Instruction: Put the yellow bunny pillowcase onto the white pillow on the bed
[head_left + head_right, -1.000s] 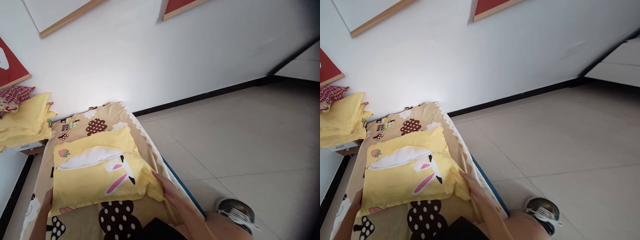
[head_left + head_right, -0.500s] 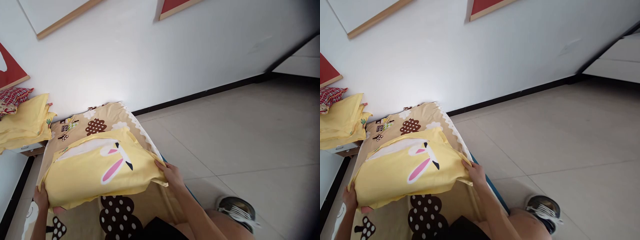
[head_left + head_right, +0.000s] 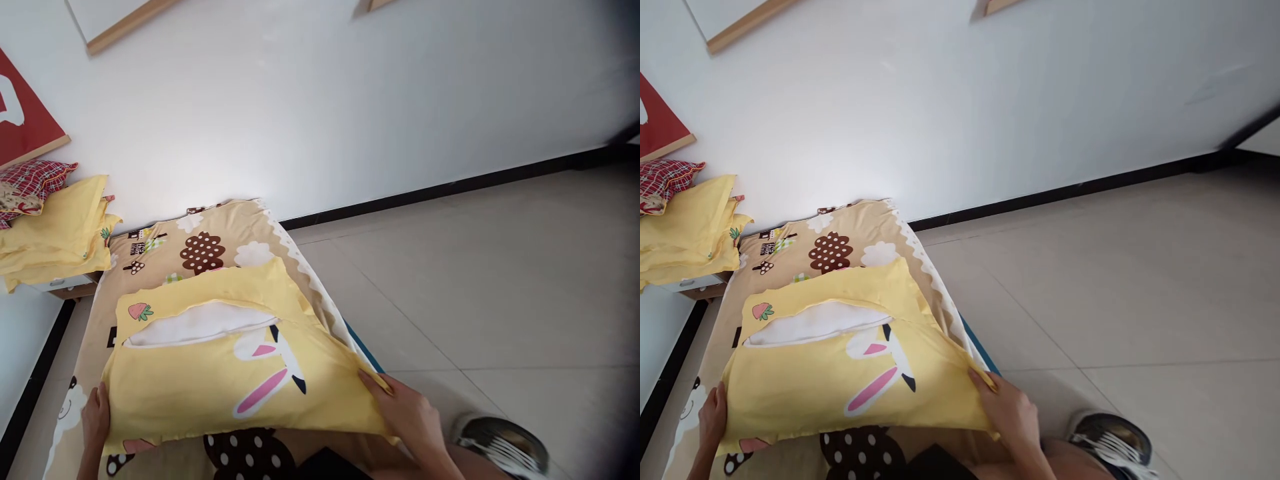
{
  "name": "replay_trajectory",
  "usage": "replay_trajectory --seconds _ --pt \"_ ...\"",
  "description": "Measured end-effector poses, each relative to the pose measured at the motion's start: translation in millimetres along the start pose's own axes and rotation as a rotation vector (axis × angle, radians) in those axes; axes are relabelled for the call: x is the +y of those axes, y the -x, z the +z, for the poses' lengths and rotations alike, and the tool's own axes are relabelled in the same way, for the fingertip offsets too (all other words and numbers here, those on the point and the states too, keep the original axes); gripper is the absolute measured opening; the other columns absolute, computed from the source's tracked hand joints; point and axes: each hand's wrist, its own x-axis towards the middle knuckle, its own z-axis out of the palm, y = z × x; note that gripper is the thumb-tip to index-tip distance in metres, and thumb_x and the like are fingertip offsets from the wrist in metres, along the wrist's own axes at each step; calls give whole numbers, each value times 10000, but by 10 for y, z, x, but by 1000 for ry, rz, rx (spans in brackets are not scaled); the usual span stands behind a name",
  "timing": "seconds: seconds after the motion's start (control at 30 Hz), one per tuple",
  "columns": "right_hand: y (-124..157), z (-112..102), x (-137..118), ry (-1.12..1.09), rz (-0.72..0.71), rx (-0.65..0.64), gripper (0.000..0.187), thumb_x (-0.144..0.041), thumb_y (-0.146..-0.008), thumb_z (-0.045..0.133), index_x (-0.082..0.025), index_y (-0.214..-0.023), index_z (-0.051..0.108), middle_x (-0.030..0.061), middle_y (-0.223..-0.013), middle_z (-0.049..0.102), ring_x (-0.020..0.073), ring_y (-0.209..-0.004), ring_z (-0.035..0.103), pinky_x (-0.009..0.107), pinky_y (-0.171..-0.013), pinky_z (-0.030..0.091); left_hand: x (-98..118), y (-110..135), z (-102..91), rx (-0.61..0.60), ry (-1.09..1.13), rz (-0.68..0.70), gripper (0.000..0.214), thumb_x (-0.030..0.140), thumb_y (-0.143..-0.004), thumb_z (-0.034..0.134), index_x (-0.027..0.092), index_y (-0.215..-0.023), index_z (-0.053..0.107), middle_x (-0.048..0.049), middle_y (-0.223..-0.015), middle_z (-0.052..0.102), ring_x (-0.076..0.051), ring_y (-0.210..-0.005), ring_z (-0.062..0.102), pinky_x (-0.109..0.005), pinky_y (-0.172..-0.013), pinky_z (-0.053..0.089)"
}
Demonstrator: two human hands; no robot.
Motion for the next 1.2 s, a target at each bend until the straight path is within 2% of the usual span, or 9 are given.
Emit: replay_trajectory --seconds 0.17,0.33,0.43,0.53,0.63,0.83,0.97,1.07,1.2 --pt "-67 -49 174 6 -17 -284 304 -472 -684 458 -260 -606 661 99 -739 727 364 -820 698 466 -778 509 17 86 172 -45 -45 15 454 515 -918 259 230 -730 558 -147 -789 684 -351 -800 671 -399 -661 498" --pt "-132 -317 -191 37 -99 -28 443 -502 -754 446 -196 -967 684 161 -1058 714 368 -978 680 484 -791 523 362 93 33 190 20 182 380 311 -886 341 146 -1134 577 -193 -1167 636 -337 -1149 590 -444 -913 490" --pt "65 -237 -893 -11 -508 143 528 -515 -847 452 -163 -1209 607 168 -1225 657 312 -1134 620 432 -920 488 1073 268 -75 321 230 673 303 212 -889 350 195 -989 635 -109 -1003 694 -241 -1006 653 -377 -913 521" --pt "332 71 -1644 80 -767 211 521 -358 -832 503 -214 -1333 526 112 -1326 610 282 -1191 566 409 -926 451 2029 595 -54 47 270 1262 383 135 -907 342 204 -1115 656 -66 -1148 699 -178 -1135 619 -324 -1017 497" --pt "398 245 -2090 231 -781 403 455 -141 -778 481 -171 -1219 586 142 -1152 661 269 -993 586 391 -815 422 2861 881 74 -251 96 1542 421 89 -923 316 170 -1200 622 -61 -1288 644 -168 -1335 479 -333 -1168 368" --pt "41 -218 -2131 332 -728 463 259 -65 -763 470 -151 -931 648 132 -904 603 246 -838 492 352 -692 309 3940 931 396 -423 -175 1458 362 152 -948 351 104 -1222 583 -155 -1238 643 -251 -1190 581 -420 -1072 445" --pt "-120 -476 -2201 366 -800 540 246 -34 -712 471 -158 -844 638 111 -872 601 224 -788 472 334 -659 281 4456 778 631 -595 -225 1493 406 220 -958 393 202 -1342 522 -66 -1451 516 -211 -1333 470 -368 -1157 343" --pt "-221 -516 -2269 247 -749 591 330 -46 -658 468 -159 -907 655 108 -894 617 232 -813 510 303 -596 280 4511 664 805 -703 -303 1457 584 311 -939 465 242 -1507 345 -59 -1618 267 -243 -1467 287 -417 -1200 257" --pt "-310 -507 -2313 65 -664 567 392 -63 -600 466 -174 -925 655 79 -881 608 196 -757 537 274 -554 303 4284 530 980 -781 -366 1388 669 432 -952 439 290 -1564 211 -46 -1664 27 -287 -1527 51 -539 -1213 123"
